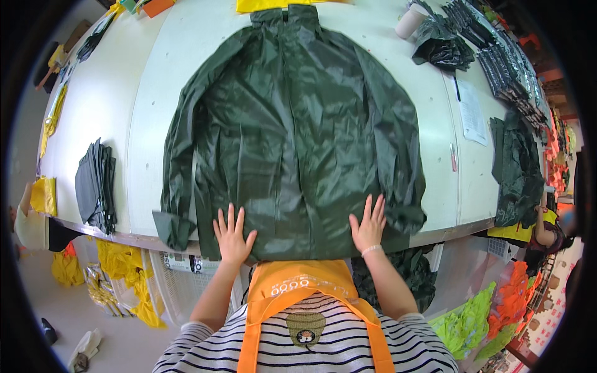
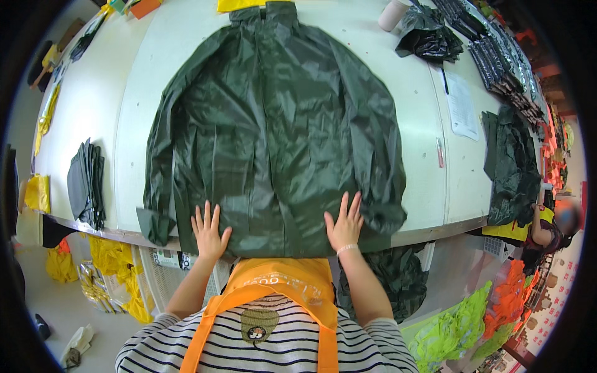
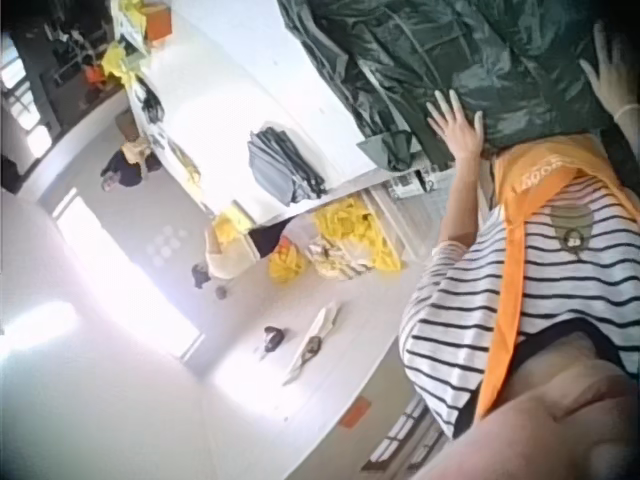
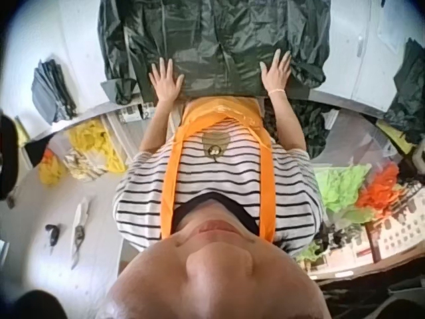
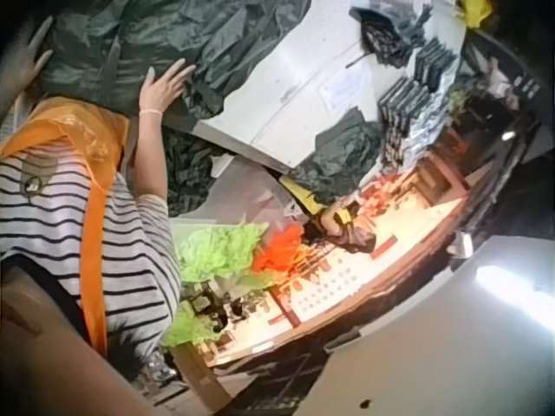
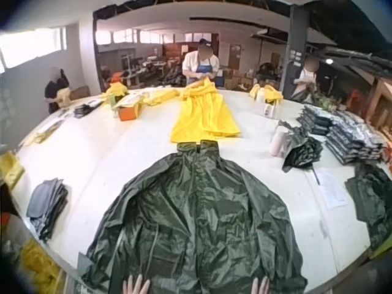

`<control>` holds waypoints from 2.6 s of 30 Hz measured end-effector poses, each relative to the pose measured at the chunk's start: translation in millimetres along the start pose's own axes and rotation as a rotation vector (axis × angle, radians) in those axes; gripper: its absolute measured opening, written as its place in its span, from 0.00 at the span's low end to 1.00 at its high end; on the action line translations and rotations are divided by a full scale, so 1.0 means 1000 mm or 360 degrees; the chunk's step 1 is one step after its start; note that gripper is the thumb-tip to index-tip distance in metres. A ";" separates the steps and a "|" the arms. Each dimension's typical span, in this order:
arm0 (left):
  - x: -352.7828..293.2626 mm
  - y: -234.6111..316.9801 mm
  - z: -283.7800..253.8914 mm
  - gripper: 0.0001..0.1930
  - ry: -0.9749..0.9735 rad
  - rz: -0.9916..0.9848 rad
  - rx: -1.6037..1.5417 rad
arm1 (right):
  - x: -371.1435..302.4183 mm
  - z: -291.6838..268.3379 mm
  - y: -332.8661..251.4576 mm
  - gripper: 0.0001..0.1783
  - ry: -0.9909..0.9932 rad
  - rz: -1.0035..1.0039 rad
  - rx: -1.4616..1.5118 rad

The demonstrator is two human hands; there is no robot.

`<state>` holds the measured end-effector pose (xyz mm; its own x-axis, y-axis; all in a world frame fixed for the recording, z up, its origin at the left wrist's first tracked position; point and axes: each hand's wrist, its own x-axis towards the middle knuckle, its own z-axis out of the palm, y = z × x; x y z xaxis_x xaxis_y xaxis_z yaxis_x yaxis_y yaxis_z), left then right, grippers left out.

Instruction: The person folds a dark green jacket on a white table. They smooth the fabric, fold the sleeves inward, and fold the body into a compact rectangle. The person then flips the jacket over and continues folding it neatly.

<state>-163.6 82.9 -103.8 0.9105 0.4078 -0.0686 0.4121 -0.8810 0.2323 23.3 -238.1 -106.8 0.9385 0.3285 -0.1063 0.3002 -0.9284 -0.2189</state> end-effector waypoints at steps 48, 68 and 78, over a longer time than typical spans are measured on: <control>0.072 0.142 0.019 0.34 -0.0122 0.0431 -0.0102 | -0.018 -0.024 -0.058 0.15 -0.1062 -0.0364 0.1189; 0.093 0.088 -0.002 0.19 0.0008 -0.1595 -0.2447 | 0.261 -0.043 0.368 0.19 0.0347 0.0571 -0.0056; 0.112 0.085 -0.035 0.13 -0.0102 -0.1516 -0.3020 | 0.090 -0.110 -0.021 0.19 -0.0004 -0.0270 0.1067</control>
<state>-28.0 62.2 -58.2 0.5115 0.4291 -0.7445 0.1435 0.8116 0.5664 119.8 -208.4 -5.4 0.8873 0.4607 -0.0196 0.2719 -0.5569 -0.7848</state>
